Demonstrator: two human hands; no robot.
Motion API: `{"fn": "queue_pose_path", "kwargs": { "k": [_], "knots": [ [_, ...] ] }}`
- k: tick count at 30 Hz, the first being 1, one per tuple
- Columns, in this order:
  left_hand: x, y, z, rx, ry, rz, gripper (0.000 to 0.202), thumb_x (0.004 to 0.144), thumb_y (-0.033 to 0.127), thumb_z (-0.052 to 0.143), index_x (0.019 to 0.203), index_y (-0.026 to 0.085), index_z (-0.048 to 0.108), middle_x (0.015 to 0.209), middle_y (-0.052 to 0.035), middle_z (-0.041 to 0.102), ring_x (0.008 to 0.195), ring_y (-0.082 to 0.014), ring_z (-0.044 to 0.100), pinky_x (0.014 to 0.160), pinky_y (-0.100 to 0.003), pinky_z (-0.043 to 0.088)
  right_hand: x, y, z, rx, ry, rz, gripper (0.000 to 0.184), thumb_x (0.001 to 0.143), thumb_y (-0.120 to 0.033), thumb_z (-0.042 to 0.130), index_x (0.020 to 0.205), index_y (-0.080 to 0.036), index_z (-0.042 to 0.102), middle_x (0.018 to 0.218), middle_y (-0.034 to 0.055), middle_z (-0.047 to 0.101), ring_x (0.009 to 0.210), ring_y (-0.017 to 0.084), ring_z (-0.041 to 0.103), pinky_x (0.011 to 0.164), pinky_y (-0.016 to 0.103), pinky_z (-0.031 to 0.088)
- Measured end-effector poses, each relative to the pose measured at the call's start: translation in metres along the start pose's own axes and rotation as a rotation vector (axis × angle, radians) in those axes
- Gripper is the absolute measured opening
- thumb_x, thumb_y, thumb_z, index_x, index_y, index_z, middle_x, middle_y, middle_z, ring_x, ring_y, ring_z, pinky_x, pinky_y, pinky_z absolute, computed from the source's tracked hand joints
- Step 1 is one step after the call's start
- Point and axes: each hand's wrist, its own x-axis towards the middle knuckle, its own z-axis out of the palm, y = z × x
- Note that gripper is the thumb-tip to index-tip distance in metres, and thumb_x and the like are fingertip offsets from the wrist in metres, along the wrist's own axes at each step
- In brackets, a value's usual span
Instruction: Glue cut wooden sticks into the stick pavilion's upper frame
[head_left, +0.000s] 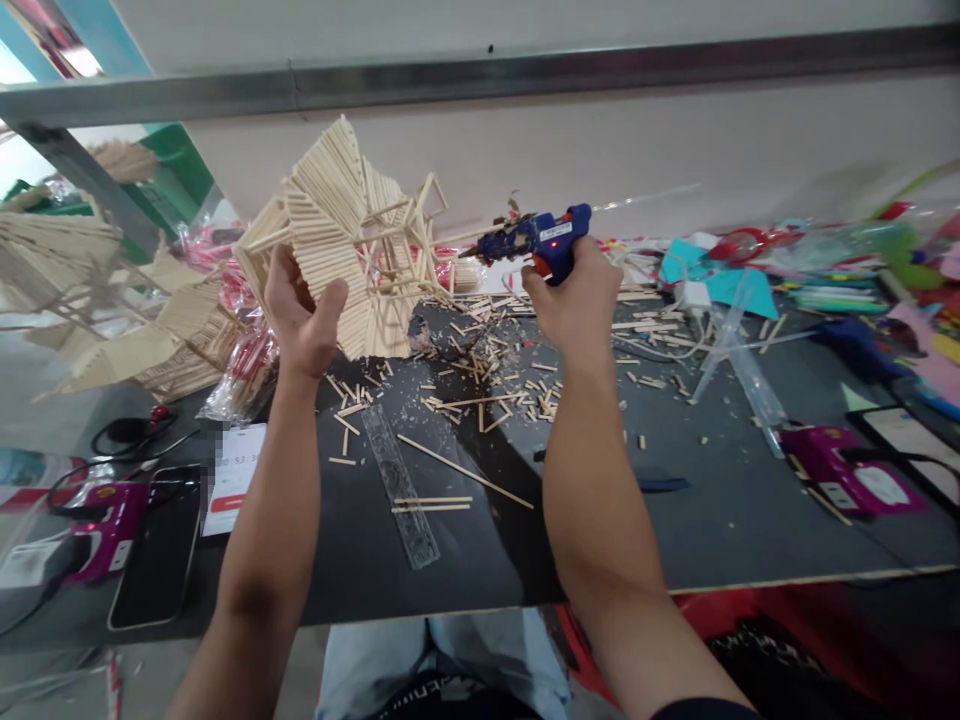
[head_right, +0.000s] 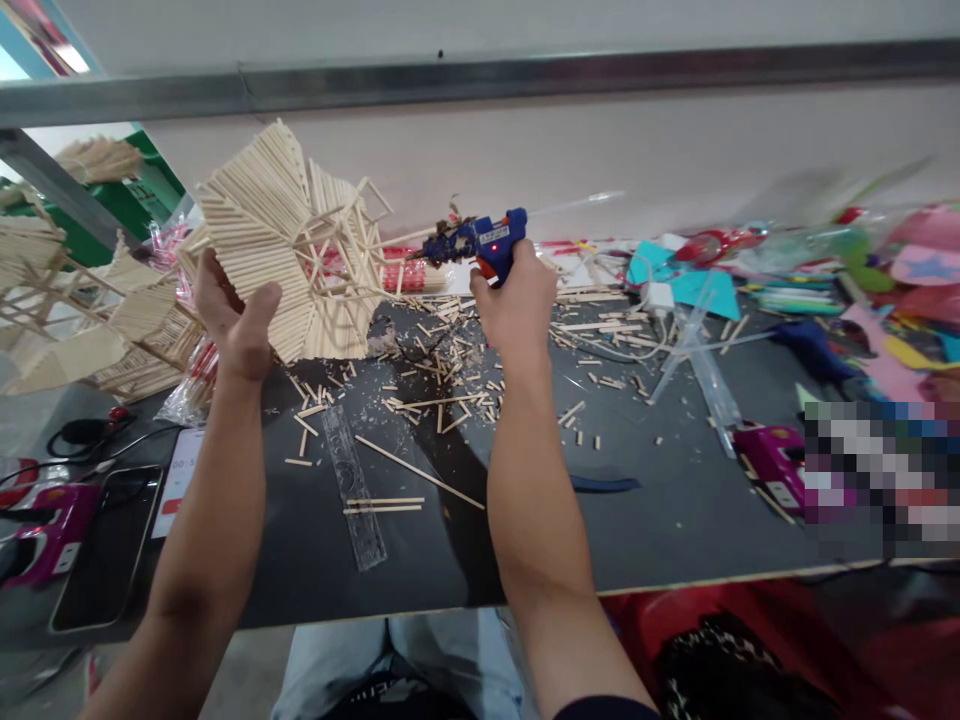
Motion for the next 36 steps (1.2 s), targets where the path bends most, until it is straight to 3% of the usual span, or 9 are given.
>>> {"fn": "queue_pose_path", "kwargs": {
  "k": [36],
  "knots": [
    [-0.0009, 0.0069, 0.0001, 0.047, -0.045, -0.026, 0.049, 0.074, 0.06, 0.081, 0.093, 0.023, 0.055, 0.084, -0.0017, 0.057, 0.076, -0.016, 0.06, 0.065, -0.034, 0.048, 0.0002, 0.002, 0.0028, 0.008, -0.019, 0.003, 0.025, 0.077, -0.027, 0.066, 0.101, -0.02, 0.063, 0.09, 0.0101, 0.068, 0.086, 0.029, 0.063, 0.086, 0.049, 0.051]
  ]
}}
